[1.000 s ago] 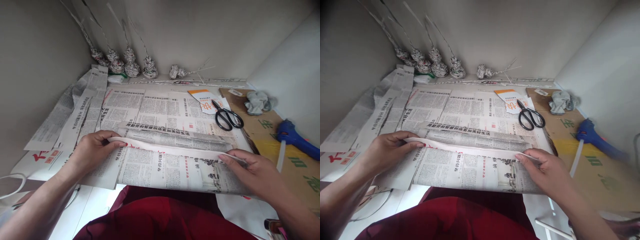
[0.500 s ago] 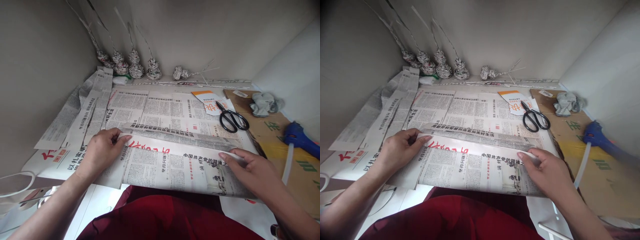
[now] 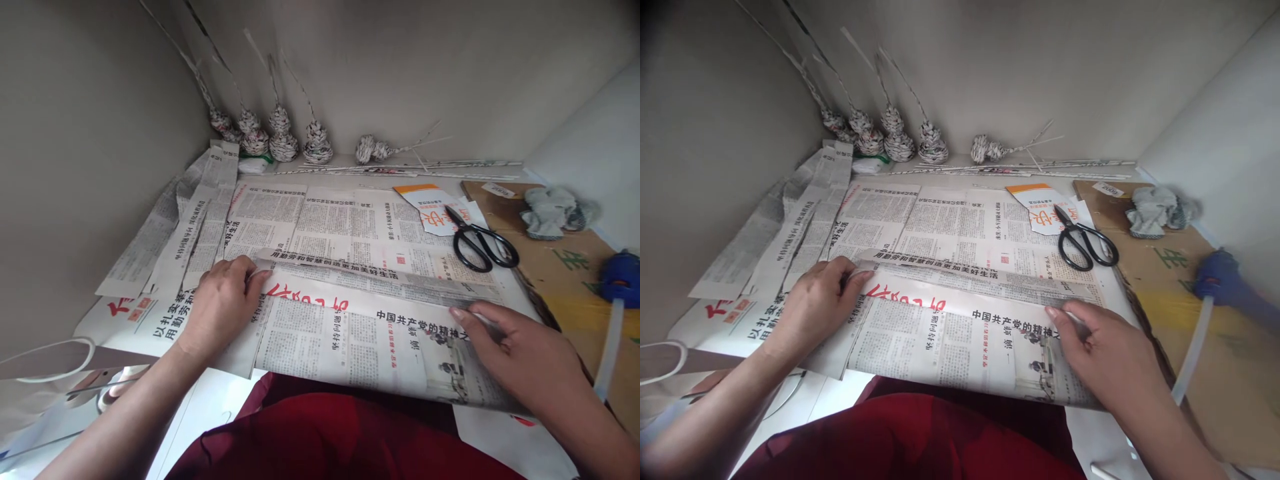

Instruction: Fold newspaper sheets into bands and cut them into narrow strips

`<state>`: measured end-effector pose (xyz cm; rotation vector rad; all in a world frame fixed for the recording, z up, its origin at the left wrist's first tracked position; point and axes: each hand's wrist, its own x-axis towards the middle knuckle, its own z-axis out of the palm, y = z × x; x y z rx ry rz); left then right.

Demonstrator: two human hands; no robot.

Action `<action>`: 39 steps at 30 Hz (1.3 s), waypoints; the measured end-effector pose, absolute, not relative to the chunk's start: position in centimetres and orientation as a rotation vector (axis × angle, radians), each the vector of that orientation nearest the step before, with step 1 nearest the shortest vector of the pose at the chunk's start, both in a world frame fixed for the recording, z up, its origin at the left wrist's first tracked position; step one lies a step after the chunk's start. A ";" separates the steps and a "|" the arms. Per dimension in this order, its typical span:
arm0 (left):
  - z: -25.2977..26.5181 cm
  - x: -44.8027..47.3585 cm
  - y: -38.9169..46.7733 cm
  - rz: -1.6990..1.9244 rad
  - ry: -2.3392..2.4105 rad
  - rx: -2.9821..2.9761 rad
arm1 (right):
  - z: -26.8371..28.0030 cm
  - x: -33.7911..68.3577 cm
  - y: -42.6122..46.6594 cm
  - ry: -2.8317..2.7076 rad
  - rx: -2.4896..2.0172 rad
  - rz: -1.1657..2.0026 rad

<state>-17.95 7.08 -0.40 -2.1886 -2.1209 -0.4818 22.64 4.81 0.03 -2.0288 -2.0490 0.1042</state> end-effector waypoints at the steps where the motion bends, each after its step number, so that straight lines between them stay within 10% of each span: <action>1: -0.4 -17.9 7.1 -0.461 -2.117 -2.180 | 0.0 22.6 4.8 -2.062 -2.020 0.089; 39: -0.6 -18.1 7.2 -0.403 -1.837 -2.405 | -1.6 23.2 4.9 -2.329 -1.535 -0.331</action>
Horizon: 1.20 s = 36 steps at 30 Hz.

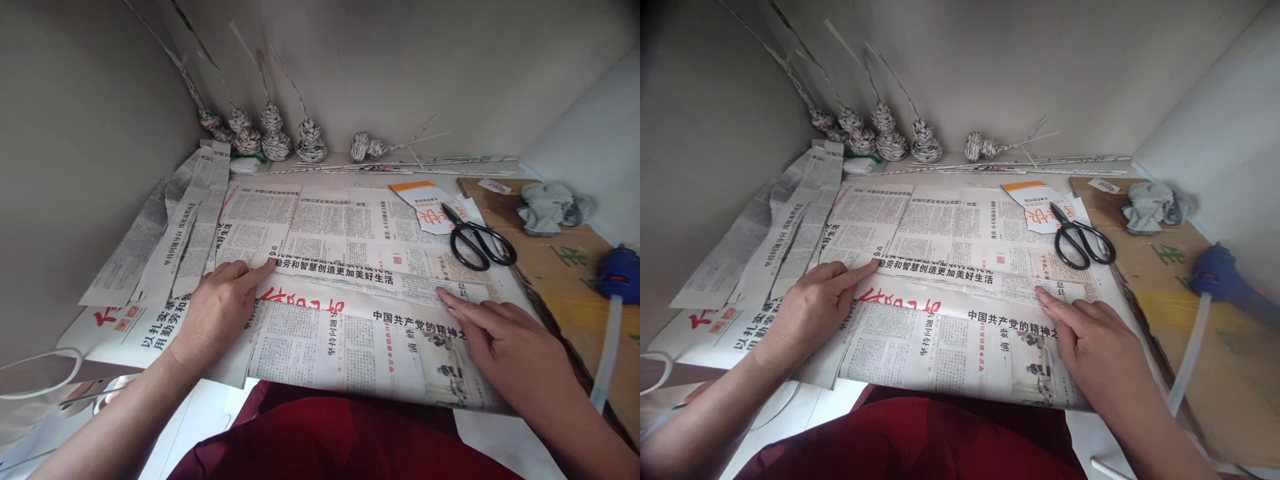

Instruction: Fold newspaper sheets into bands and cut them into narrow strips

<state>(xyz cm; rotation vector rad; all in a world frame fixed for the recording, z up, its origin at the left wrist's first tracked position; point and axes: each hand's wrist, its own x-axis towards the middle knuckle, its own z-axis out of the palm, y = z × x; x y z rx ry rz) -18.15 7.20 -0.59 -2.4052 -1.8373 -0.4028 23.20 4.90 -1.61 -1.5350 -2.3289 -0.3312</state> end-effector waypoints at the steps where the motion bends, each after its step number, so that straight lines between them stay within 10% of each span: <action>1: -0.6 -18.1 7.2 -0.427 -1.856 -2.412 | -1.6 23.2 4.9 -2.323 -1.534 -0.327; 36: 0.4 -17.2 7.3 -0.059 -1.510 -2.299 | -1.3 23.0 5.1 -2.378 -1.590 -0.580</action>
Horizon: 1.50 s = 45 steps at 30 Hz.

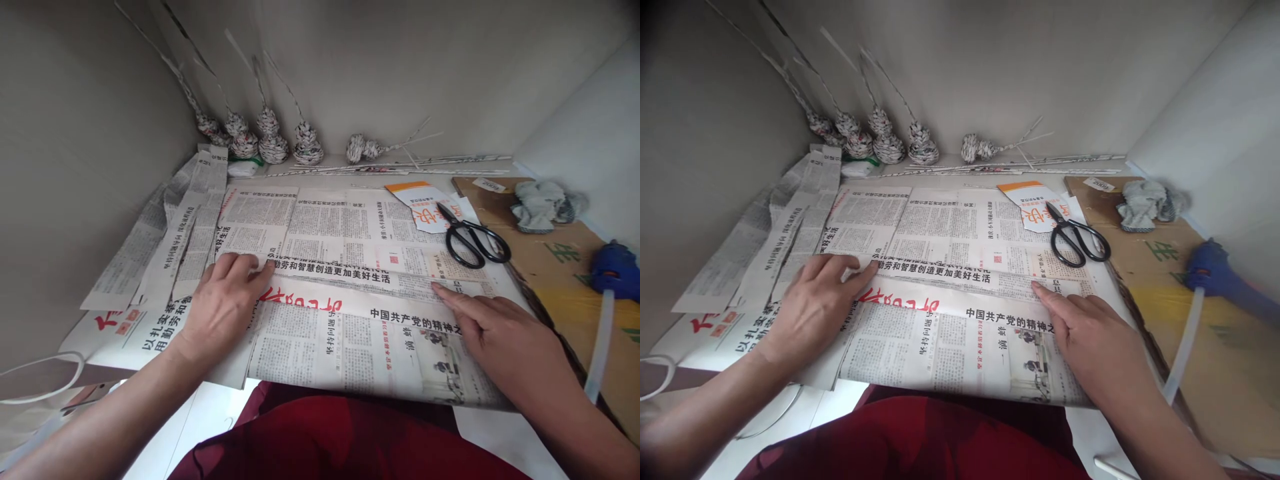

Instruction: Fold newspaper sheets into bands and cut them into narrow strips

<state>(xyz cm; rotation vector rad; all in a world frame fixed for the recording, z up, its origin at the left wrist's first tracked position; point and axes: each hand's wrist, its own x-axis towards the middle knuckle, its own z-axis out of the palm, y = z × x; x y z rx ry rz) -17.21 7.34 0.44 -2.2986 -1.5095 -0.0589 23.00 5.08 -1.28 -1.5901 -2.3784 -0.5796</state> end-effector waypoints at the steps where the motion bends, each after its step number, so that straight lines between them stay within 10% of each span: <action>1: 0.6 -17.0 7.5 -0.060 -1.453 -2.330 | -1.3 23.0 5.0 -2.379 -1.591 -0.585; 45: 0.2 -13.9 5.4 0.129 -1.730 -2.377 | -2.9 25.3 5.3 -2.439 -1.539 -0.439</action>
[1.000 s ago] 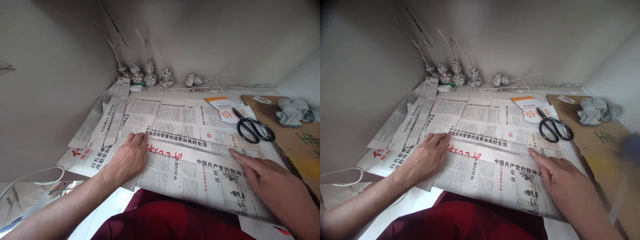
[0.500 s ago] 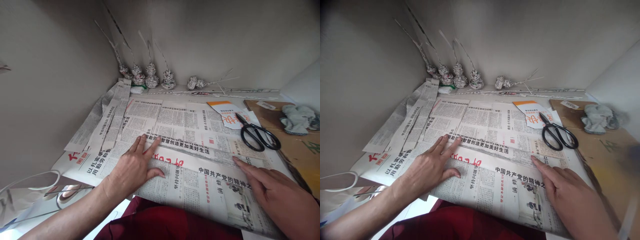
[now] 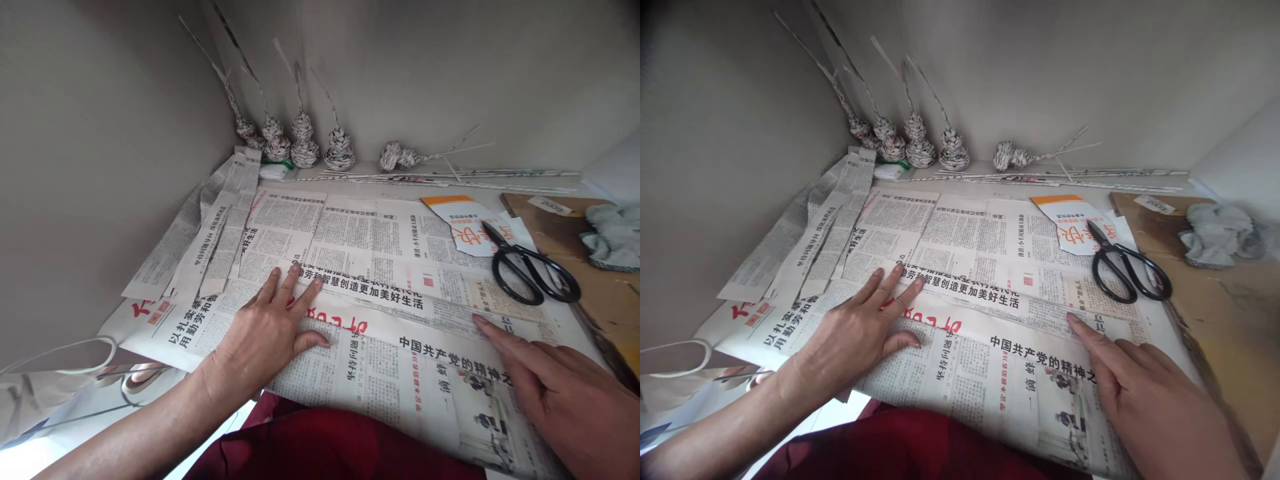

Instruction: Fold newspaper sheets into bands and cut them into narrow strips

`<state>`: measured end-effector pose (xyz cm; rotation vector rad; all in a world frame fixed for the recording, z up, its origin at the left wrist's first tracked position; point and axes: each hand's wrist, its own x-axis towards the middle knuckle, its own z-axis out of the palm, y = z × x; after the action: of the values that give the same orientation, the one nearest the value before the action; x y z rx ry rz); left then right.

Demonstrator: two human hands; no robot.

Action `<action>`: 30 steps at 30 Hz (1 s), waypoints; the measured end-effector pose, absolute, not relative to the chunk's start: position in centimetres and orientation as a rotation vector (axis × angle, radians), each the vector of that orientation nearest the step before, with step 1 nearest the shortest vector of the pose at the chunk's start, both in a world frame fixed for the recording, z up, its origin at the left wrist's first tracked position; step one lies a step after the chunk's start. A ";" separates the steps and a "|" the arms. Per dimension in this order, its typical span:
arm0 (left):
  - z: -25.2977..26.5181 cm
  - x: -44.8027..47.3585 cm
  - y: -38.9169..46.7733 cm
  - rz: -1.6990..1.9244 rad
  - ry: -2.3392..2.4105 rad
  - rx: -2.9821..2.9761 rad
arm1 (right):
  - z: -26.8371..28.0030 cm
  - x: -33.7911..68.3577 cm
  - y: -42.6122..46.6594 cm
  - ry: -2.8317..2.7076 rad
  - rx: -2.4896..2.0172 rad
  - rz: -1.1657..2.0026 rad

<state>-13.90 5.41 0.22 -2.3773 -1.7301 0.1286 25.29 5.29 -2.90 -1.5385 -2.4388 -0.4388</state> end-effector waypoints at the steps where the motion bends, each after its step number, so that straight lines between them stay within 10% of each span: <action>1: 0.2 -13.9 5.4 0.129 -1.730 -2.374 | -3.0 25.4 5.3 -2.441 -1.532 -0.440; 30: -0.3 -13.5 5.6 0.095 -1.663 -2.376 | 0.5 21.8 4.6 -2.368 -1.913 -0.565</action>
<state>-13.52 5.56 -0.31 -2.3758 -1.6626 0.0951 21.75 4.64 0.45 -1.9128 -2.3682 -0.5651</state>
